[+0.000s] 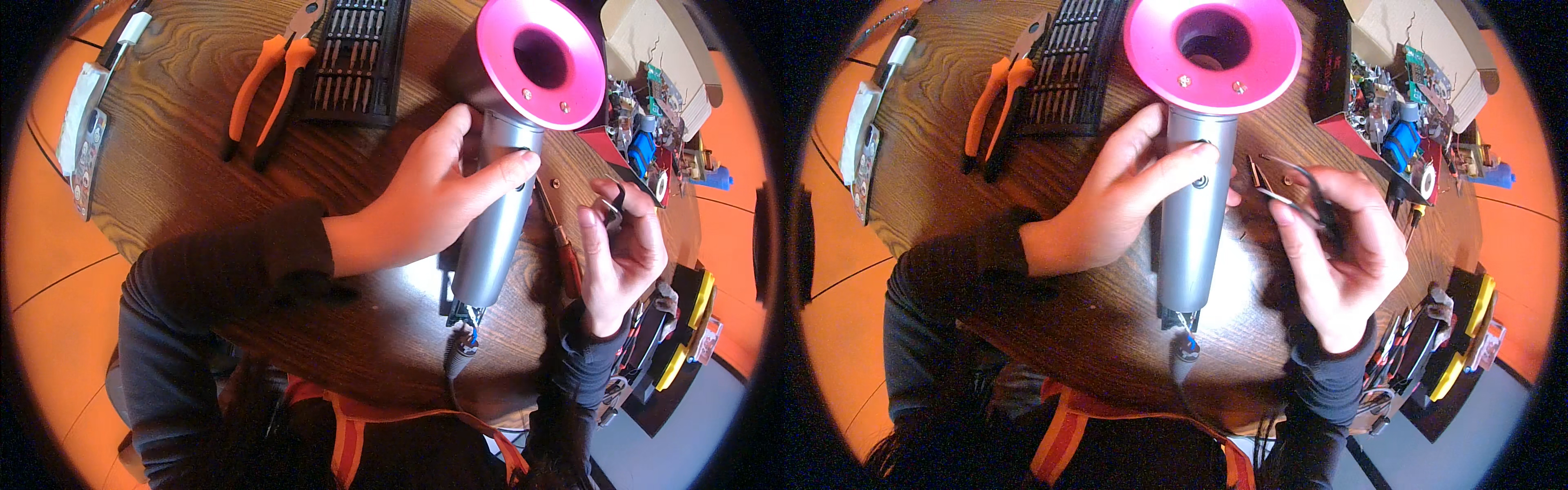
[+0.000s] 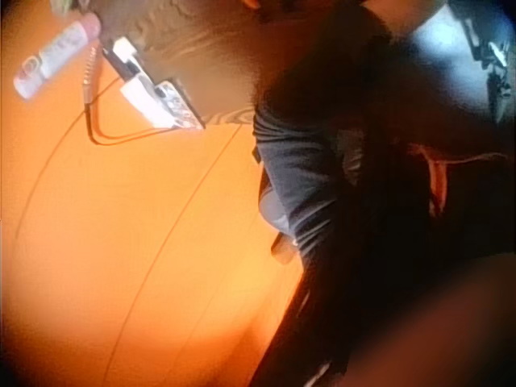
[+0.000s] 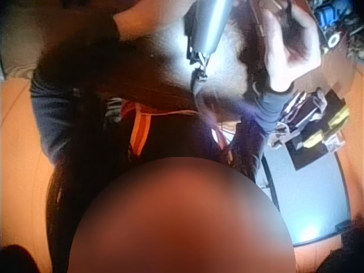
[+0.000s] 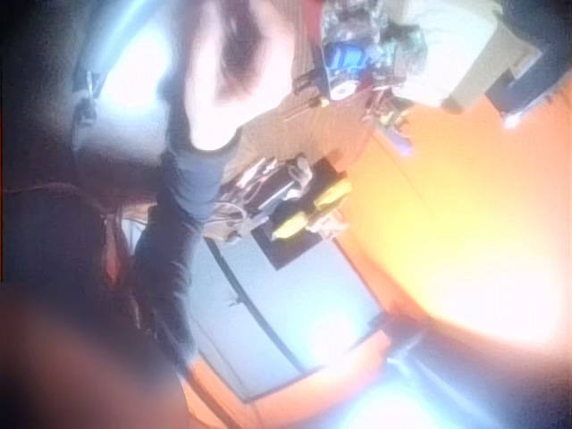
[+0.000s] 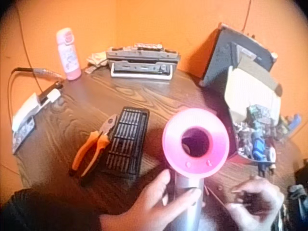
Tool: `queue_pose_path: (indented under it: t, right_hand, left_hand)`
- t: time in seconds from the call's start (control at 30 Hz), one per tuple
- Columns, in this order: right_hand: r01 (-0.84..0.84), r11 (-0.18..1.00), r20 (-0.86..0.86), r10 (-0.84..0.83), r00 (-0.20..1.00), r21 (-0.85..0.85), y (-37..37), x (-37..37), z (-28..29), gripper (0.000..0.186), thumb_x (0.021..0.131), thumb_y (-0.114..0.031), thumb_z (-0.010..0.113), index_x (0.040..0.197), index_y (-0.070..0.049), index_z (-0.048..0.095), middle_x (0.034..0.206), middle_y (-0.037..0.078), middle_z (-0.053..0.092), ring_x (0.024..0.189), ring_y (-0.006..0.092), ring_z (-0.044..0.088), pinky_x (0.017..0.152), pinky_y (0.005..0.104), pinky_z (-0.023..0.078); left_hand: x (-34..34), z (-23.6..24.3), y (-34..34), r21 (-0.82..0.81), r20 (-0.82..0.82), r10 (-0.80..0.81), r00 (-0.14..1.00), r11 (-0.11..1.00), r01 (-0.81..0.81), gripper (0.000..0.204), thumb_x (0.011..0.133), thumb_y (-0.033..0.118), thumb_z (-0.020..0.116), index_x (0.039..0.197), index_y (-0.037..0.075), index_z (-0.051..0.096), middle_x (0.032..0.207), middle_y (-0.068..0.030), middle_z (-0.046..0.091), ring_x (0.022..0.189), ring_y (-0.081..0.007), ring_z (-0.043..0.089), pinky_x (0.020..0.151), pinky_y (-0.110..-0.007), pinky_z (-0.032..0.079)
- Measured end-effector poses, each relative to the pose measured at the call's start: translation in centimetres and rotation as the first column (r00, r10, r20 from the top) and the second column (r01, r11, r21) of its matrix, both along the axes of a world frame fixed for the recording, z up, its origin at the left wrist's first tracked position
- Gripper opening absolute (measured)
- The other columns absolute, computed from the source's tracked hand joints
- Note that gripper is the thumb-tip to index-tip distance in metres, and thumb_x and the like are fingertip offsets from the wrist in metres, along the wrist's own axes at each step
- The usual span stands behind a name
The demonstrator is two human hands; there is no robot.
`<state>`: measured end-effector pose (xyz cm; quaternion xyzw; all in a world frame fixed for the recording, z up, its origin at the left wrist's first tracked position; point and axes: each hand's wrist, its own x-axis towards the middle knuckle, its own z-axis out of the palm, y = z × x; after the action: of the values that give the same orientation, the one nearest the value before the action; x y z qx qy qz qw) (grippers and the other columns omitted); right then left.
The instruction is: The person disassembles a hair dryer, removes the power cord, and uses a screwdriver and tweezers to remove small components from the body. The person then reassembles the hair dryer and tests it.
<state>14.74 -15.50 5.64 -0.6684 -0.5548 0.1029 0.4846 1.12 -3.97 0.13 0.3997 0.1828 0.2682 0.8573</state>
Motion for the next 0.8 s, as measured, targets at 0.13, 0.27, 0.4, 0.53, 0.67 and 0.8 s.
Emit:
queue_pose_path:
  t: [0.13,0.27,0.4,0.53,0.67,0.8]
  right_hand:
    - [-0.087,0.996,0.123,0.086,0.989,0.004,2.0,-0.8,-0.1,0.023,0.07,0.002,0.071,0.091,0.004,0.064,0.075,0.007,0.059,0.066,0.0118,0.053,0.06,0.022,0.041]
    - [-0.035,0.999,-0.141,0.034,0.989,-0.002,2.1,-1.4,-0.6,0.023,0.075,-0.001,0.069,0.096,0.005,0.062,0.081,0.006,0.059,0.071,0.0111,0.054,0.066,0.0215,0.042]
    - [0.0,1.0,-0.179,0.002,0.984,0.009,0.2,-0.7,-0.3,0.023,0.082,-0.006,0.062,0.101,0.007,0.059,0.087,0.008,0.06,0.076,0.0115,0.053,0.07,0.0221,0.042]
    - [0.093,0.996,-0.076,-0.094,0.993,-0.015,-2.3,0.1,-0.4,0.022,0.088,-0.011,0.055,0.101,0.007,0.058,0.088,0.009,0.06,0.07,0.0104,0.052,0.065,0.0216,0.041]
    - [0.147,0.985,-0.062,-0.153,0.986,-0.089,-4.6,0.5,-0.9,0.021,0.089,-0.008,0.053,0.105,0.005,0.057,0.095,0.009,0.06,0.072,0.0095,0.054,0.063,0.0203,0.042]
    - [0.259,0.956,-0.136,-0.278,0.951,-0.14,-5.6,0.3,-1.5,0.025,0.085,0.002,0.054,0.11,0.004,0.054,0.105,0.009,0.057,0.086,0.0109,0.054,0.074,0.0218,0.044]
  left_hand:
    - [0.4,-0.3,0.0,0.113,-0.027,0.101,0.995,0.989,-0.098,0.028,0.081,0.019,0.066,0.091,0.0,0.049,0.08,-0.008,0.06,0.071,-0.0095,0.058,0.058,-0.025,0.047]
    - [0.0,-0.3,-0.1,0.128,-0.082,0.091,0.993,0.989,-0.08,0.03,0.082,0.022,0.066,0.09,-0.001,0.048,0.082,-0.008,0.061,0.071,-0.0087,0.058,0.058,-0.024,0.047]
    - [-0.6,0.0,-0.1,0.123,-0.041,0.009,0.999,0.992,-0.004,0.024,0.094,0.021,0.048,0.11,0.004,0.044,0.091,-0.0078,0.057,0.079,-0.0164,0.061,0.07,-0.03,0.051]
    - [-0.5,0.0,0.2,0.044,0.058,0.021,0.998,0.999,-0.024,0.029,0.094,0.029,0.045,0.108,0.004,0.043,0.09,-0.0074,0.055,0.081,-0.0144,0.058,0.072,-0.03,0.049]
    - [-0.6,0.0,0.3,0.083,-0.001,-0.016,1.0,0.996,0.016,0.028,0.092,0.025,0.05,0.108,0.003,0.043,0.09,-0.0088,0.055,0.08,-0.0162,0.059,0.072,-0.031,0.05]
    - [-0.6,0.2,0.3,0.209,-0.115,0.024,0.993,0.978,0.0,0.025,0.092,0.019,0.048,0.108,0.001,0.043,0.088,-0.0118,0.057,0.074,-0.0206,0.063,0.067,-0.033,0.054]
